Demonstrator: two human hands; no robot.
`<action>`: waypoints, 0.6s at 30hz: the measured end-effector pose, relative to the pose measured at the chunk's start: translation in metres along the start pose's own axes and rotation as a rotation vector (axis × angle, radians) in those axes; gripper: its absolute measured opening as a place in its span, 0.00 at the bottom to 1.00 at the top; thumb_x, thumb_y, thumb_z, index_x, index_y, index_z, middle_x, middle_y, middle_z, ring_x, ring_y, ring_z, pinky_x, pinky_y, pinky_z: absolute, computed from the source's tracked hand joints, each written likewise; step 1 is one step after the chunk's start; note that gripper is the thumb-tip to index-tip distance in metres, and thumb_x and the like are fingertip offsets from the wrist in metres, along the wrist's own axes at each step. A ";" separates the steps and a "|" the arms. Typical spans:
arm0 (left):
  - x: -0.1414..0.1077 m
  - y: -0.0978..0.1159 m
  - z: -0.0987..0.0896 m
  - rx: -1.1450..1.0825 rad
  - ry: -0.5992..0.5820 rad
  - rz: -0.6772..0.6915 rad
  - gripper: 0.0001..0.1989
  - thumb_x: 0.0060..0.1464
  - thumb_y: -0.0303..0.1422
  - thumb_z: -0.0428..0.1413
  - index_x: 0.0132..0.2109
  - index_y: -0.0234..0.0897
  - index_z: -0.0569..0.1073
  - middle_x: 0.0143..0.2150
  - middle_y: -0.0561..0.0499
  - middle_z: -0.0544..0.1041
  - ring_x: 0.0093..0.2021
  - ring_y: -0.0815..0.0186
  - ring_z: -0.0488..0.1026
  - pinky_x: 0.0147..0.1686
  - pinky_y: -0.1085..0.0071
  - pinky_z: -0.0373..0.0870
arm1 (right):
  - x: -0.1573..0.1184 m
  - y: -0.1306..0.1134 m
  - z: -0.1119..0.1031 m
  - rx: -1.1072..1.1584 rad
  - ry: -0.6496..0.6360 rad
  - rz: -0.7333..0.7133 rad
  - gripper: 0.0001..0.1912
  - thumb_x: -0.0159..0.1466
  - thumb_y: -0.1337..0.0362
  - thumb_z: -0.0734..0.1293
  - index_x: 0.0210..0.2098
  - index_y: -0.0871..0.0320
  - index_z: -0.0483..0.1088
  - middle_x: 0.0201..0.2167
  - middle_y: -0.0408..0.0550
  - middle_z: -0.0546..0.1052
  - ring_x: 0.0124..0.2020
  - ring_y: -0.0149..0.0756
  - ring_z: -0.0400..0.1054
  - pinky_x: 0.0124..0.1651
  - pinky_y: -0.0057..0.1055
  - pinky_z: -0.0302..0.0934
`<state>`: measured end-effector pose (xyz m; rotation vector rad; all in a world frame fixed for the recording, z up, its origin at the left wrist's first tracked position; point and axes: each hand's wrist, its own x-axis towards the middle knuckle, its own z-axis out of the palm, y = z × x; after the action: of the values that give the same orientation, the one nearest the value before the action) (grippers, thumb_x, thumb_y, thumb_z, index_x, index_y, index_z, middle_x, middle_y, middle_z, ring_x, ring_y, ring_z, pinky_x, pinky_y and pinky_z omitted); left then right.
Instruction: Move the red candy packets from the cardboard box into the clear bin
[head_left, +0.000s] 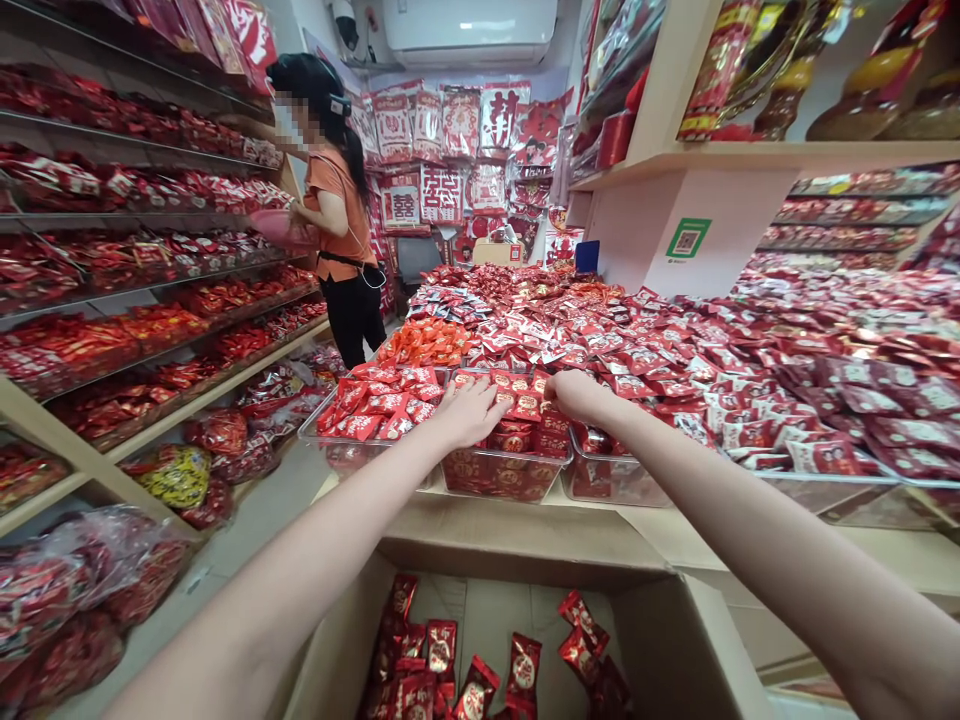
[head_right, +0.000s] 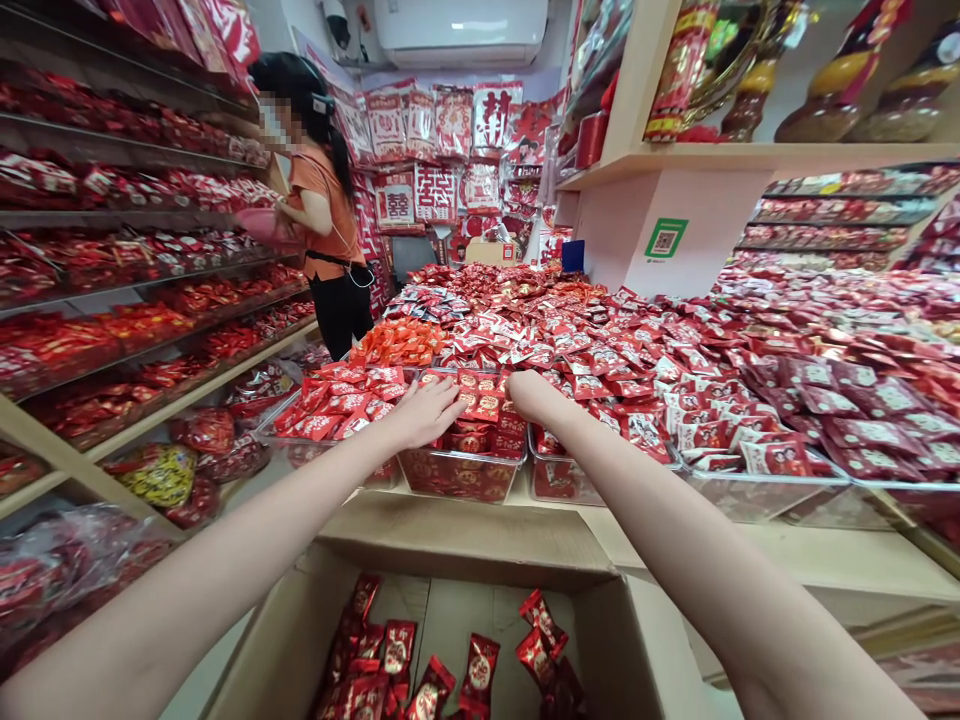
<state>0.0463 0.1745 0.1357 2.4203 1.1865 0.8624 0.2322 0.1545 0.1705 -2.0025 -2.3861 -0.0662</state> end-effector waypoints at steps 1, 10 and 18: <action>-0.005 0.007 -0.007 -0.022 0.044 0.041 0.13 0.48 0.39 0.51 0.40 0.40 0.71 0.52 0.45 0.66 0.56 0.54 0.55 0.55 0.52 0.35 | -0.005 0.001 -0.004 0.014 0.017 0.003 0.12 0.52 0.74 0.61 0.33 0.63 0.73 0.33 0.55 0.76 0.36 0.40 0.69 0.36 0.27 0.58; -0.193 0.049 0.003 0.066 -0.755 0.048 0.12 0.47 0.38 0.49 0.37 0.41 0.74 0.35 0.45 0.75 0.37 0.58 0.70 0.40 0.61 0.64 | -0.156 -0.074 0.034 0.618 -0.438 -0.396 0.10 0.57 0.63 0.58 0.34 0.54 0.69 0.27 0.42 0.75 0.27 0.30 0.68 0.28 0.22 0.60; -0.251 0.033 0.084 0.435 -1.231 -0.147 0.25 0.38 0.32 0.55 0.46 0.28 0.70 0.41 0.31 0.73 0.41 0.45 0.69 0.35 0.53 0.66 | -0.200 -0.164 0.219 0.143 -0.807 -0.320 0.32 0.46 0.66 0.65 0.52 0.59 0.61 0.51 0.62 0.64 0.50 0.54 0.59 0.42 0.44 0.62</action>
<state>0.0002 -0.0460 -0.0075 2.3481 0.9958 -0.9438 0.1071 -0.0598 -0.0599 -1.7656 -3.0000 1.0620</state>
